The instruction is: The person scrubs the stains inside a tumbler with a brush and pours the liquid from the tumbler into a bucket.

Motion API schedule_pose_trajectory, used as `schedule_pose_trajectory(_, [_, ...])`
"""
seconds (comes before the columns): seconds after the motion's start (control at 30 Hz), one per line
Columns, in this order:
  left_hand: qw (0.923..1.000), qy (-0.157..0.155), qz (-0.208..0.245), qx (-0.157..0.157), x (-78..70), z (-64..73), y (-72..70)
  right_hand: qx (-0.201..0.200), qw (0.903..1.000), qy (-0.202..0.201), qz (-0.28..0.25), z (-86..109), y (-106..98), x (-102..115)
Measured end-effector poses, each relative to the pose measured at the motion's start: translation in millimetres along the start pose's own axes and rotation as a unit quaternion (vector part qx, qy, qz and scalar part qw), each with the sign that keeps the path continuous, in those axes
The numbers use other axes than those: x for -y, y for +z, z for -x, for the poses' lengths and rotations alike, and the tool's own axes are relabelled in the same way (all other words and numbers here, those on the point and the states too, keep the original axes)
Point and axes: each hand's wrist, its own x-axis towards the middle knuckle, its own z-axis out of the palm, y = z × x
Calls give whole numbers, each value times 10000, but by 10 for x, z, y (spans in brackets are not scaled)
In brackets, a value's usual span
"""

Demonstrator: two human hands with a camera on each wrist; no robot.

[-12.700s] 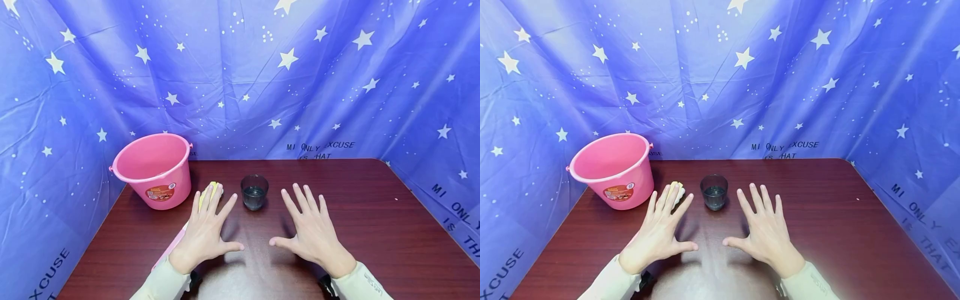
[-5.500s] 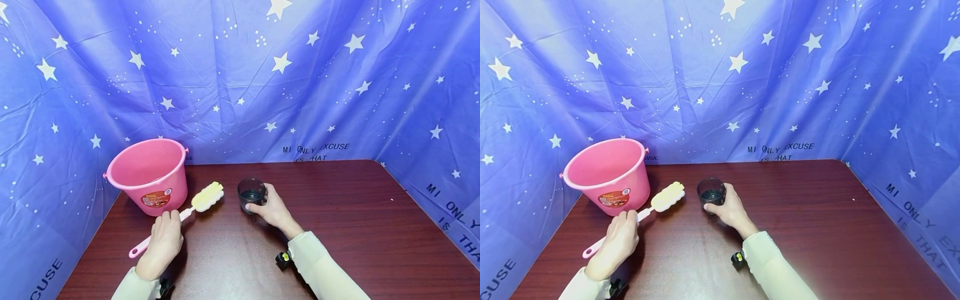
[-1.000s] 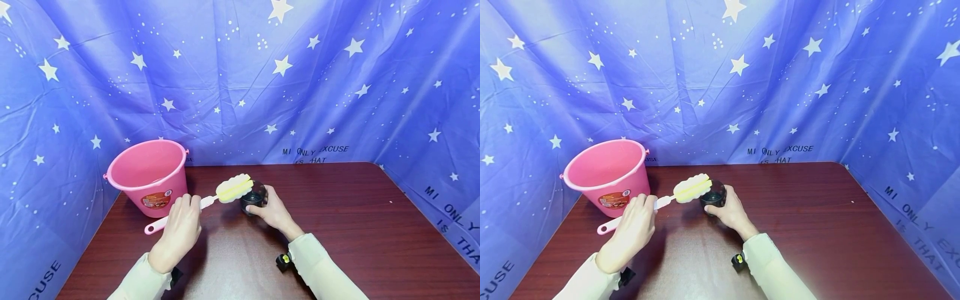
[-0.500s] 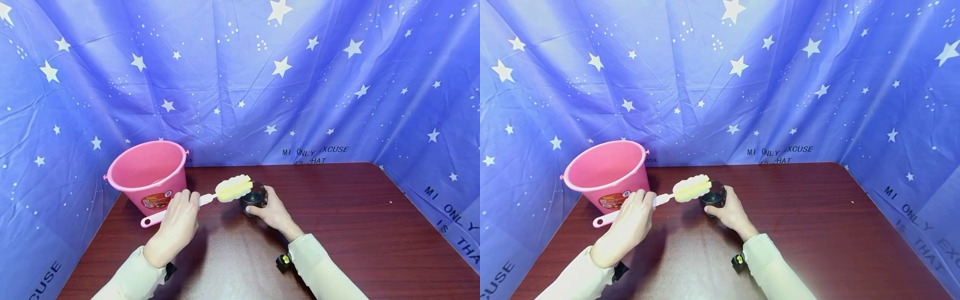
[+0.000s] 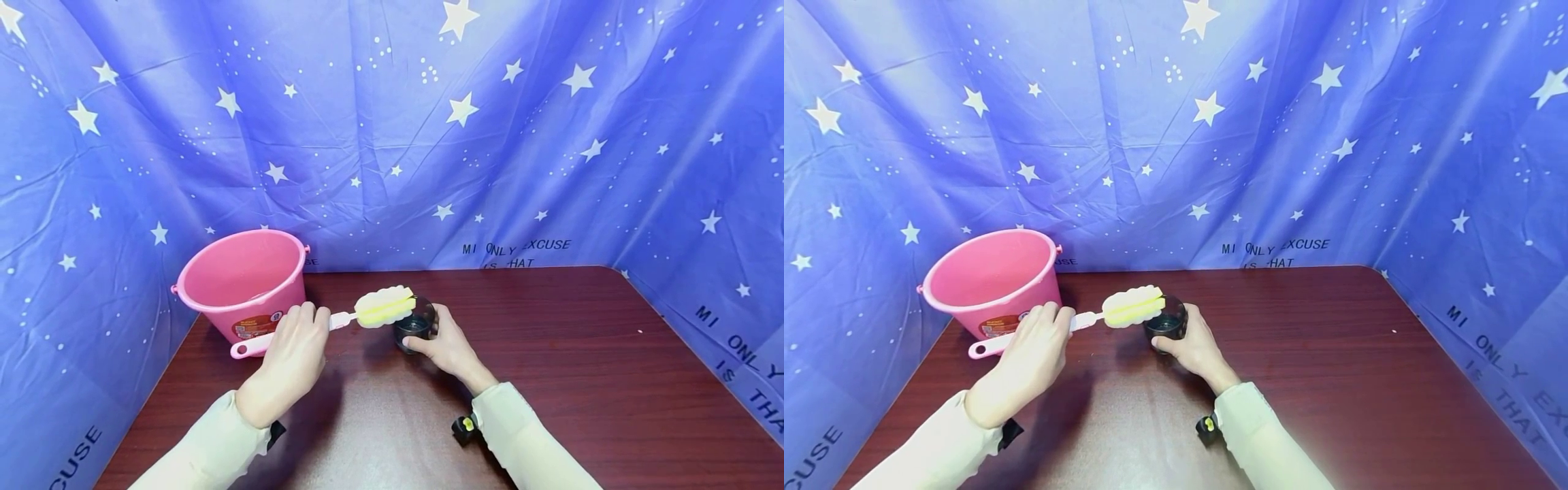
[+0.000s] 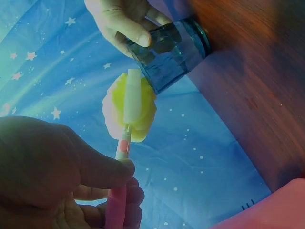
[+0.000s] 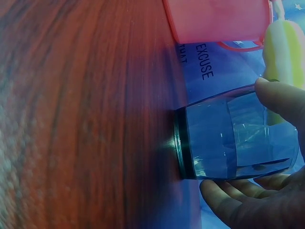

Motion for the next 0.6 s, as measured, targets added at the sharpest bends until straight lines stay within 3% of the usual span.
schedule_pose_trajectory(0.6, [9977,437,-512,11,-13,-133,-82,-15,10000,54,62,3,3,5])
